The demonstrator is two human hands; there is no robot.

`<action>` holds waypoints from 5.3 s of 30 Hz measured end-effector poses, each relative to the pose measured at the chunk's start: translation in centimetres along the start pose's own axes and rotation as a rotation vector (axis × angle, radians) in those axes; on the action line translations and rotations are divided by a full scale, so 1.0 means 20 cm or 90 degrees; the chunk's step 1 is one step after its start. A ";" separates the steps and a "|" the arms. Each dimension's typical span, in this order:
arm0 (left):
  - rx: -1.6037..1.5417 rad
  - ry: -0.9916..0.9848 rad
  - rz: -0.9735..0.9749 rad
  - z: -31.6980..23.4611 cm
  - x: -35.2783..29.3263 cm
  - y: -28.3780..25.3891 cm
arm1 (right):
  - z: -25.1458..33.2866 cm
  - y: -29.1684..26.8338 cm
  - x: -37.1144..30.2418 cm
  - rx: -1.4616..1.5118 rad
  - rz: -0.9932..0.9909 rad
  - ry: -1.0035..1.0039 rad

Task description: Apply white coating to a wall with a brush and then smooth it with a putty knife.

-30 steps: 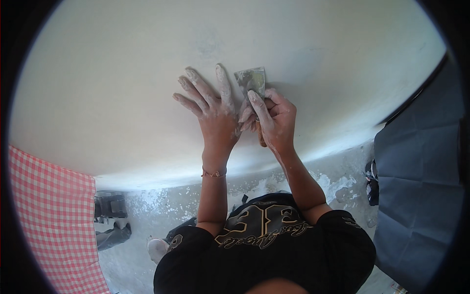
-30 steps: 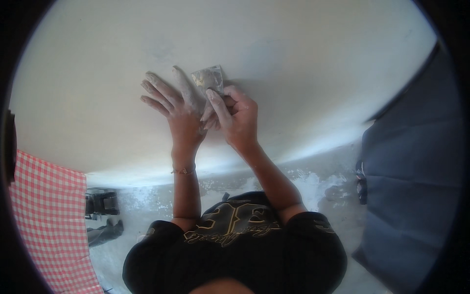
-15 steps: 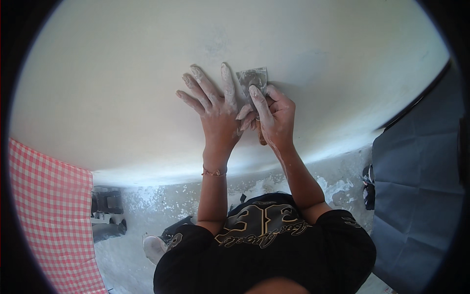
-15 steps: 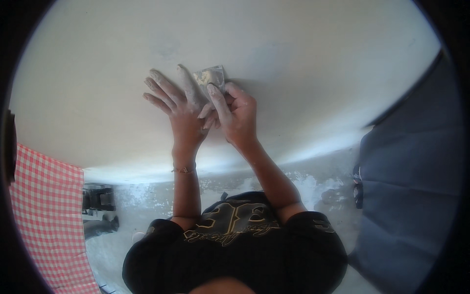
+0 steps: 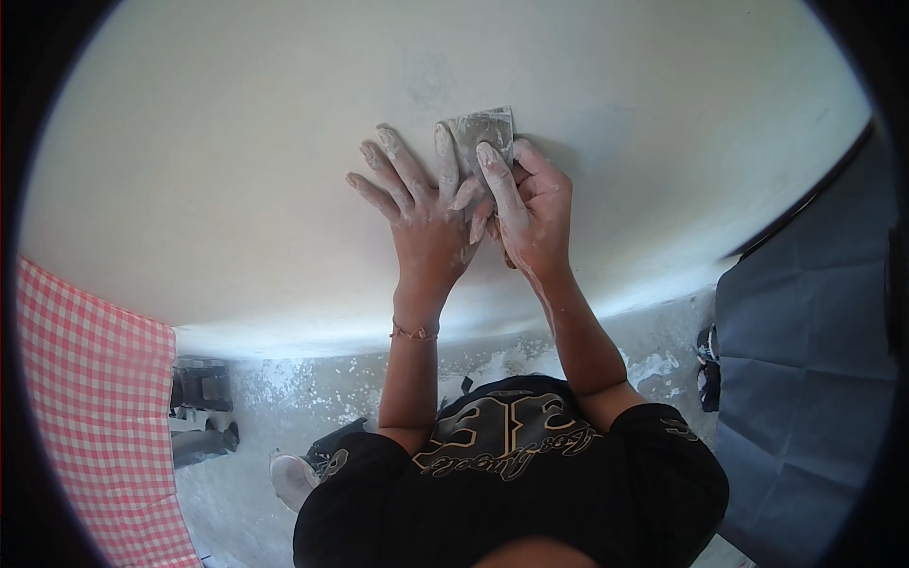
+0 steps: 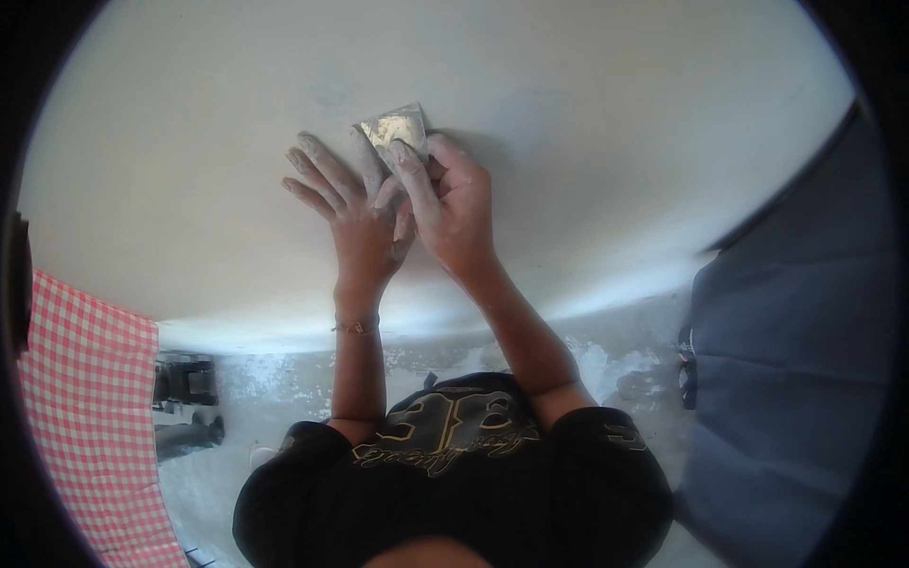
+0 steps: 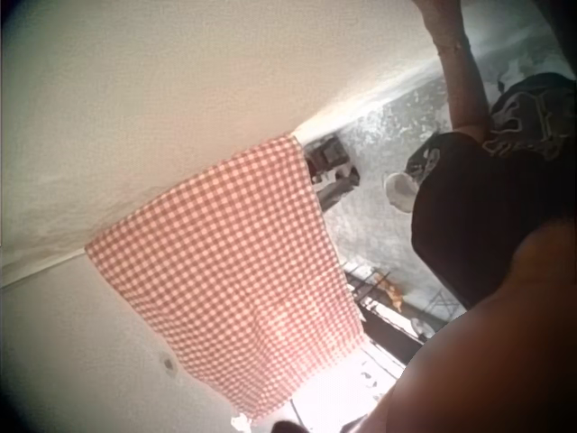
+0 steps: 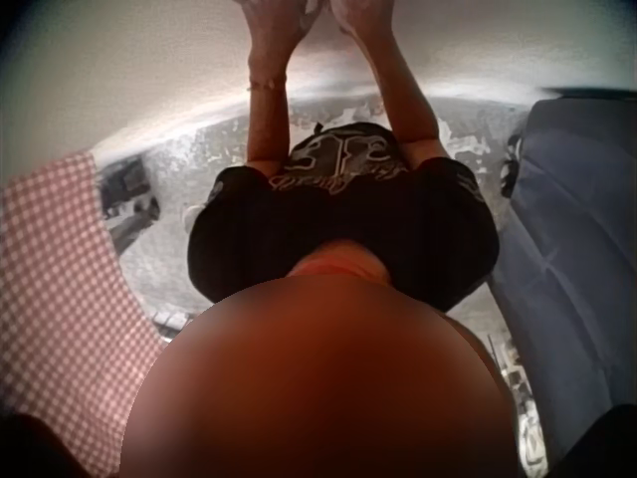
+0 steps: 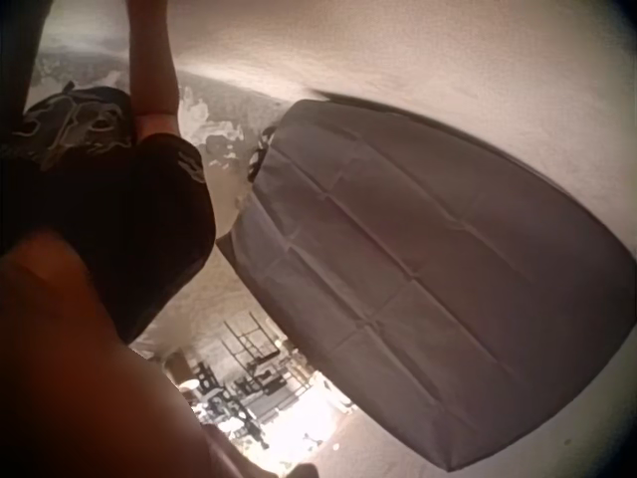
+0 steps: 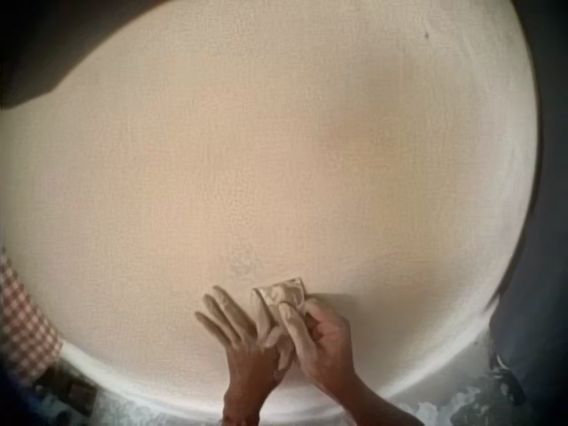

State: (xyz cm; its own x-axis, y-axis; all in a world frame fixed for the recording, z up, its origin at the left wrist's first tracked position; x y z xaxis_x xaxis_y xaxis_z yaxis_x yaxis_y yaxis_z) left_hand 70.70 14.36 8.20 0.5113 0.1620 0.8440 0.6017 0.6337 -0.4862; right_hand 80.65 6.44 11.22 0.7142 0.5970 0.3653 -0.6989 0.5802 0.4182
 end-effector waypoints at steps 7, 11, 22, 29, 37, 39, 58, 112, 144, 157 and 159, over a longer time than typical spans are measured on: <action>-0.068 -0.066 0.010 0.01 0.00 0.01 | -0.14 -0.07 -0.11 0.010 -0.011 0.066; -0.066 -0.051 -0.003 0.00 -0.02 0.02 | -0.14 -0.06 -0.11 0.015 -0.029 0.082; -0.069 -0.049 -0.037 0.00 0.00 0.01 | -0.08 0.00 -0.07 0.030 -0.040 0.034; -0.016 -0.048 0.003 -0.01 0.00 0.03 | -0.06 -0.01 -0.04 0.001 -0.027 0.056; -0.124 -0.086 -0.031 -0.02 0.02 0.02 | -0.07 -0.05 -0.06 0.007 -0.058 0.046; -0.160 -0.104 -0.056 -0.02 0.03 0.01 | -0.11 -0.07 -0.09 0.010 -0.048 0.078; -0.093 -0.086 0.023 0.00 0.04 -0.01 | -0.06 -0.01 -0.04 0.004 -0.056 0.046; -0.101 -0.047 -0.034 -0.05 0.07 0.01 | 0.03 0.01 0.00 0.010 -0.035 0.040; -0.126 -0.087 -0.036 -0.05 0.06 0.02 | -0.10 -0.06 -0.06 -0.017 -0.060 0.063; -0.117 -0.065 -0.014 -0.04 0.05 -0.01 | 0.04 0.03 0.02 -0.012 -0.042 0.007; -0.098 -0.062 0.006 -0.04 0.05 0.00 | -0.02 0.01 -0.02 0.003 -0.047 0.029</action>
State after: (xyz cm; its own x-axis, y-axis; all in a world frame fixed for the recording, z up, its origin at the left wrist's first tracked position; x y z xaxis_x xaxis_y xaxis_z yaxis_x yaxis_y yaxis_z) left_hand 71.74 13.91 8.78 0.4594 0.2450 0.8538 0.6883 0.5094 -0.5165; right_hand 80.25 6.48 10.84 0.7618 0.5765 0.2955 -0.6436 0.6215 0.4466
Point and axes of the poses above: each hand's wrist, its own x-axis towards the middle knuckle, its own y-axis out of the palm, z = x × y, the point moved 3 cm from there along x, towards the middle knuckle, and after that the axes turned 10 degrees about -z, right-handed, at the moved point
